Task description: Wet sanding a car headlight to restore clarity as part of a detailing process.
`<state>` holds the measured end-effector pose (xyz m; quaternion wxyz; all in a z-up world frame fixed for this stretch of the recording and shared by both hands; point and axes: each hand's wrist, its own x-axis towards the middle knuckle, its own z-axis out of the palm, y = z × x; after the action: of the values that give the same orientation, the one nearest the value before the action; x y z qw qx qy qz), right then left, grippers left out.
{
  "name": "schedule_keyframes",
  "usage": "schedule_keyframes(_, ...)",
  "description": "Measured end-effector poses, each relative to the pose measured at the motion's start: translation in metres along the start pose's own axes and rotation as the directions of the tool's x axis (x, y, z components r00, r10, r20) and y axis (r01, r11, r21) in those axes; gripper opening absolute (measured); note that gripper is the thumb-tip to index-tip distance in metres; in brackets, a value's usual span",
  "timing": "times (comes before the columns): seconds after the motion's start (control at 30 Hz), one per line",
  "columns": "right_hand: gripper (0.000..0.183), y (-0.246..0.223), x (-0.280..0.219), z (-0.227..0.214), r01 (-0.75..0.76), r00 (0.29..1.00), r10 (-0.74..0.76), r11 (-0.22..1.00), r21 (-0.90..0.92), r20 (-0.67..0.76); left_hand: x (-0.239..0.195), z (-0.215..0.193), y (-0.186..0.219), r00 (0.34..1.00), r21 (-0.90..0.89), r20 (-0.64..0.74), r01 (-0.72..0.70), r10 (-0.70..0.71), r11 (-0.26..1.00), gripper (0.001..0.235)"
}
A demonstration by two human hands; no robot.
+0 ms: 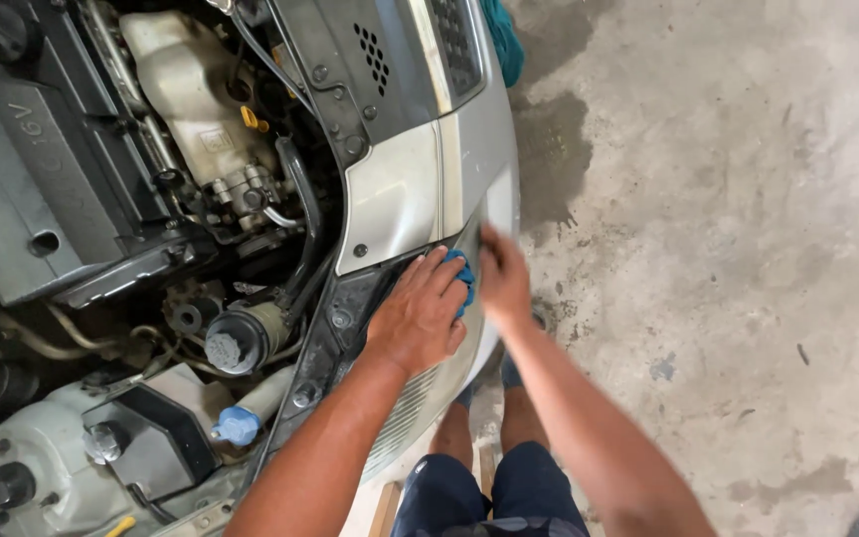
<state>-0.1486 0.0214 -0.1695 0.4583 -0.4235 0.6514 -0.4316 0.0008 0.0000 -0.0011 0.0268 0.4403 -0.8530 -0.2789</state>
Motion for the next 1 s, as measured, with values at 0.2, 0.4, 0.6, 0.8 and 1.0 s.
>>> schedule_keyframes(0.2, 0.037, -0.014, -0.042, -0.010, 0.130, 0.991, -0.131, 0.991, 0.020, 0.024, 0.001, -0.001, 0.002, 1.000, -0.013, 0.014, 0.015, -0.015, 1.000, 0.047)
schedule_keyframes(0.4, 0.034, -0.054, -0.055, -0.010, 0.091, 0.996, -0.092, 0.993, -0.078, -0.012, -0.001, 0.001, -0.002, 1.000, -0.015, -0.018, 0.005, -0.006, 1.000, 0.049)
schedule_keyframes(0.6, 0.033, -0.045, -0.005, -0.010, 0.069, 0.997, -0.070, 0.996, -0.061, -0.021, -0.005, 0.007, -0.004, 0.997, -0.013, -0.075, -0.014, 0.013, 1.000, 0.046)
schedule_keyframes(0.8, 0.037, -0.041, -0.120, -0.003, -0.045, 0.999, 0.046, 0.998, -0.050, 0.026, -0.008, 0.011, -0.005, 0.996, 0.003, -0.086, 0.022, -0.022, 1.000, 0.037)
schedule_keyframes(1.0, 0.034, -0.057, -0.015, -0.001, 0.061, 0.998, -0.064, 0.994, -0.091, -0.027, -0.056, 0.008, 0.019, 0.993, 0.092, -0.072, 0.097, -0.091, 0.991, 0.032)
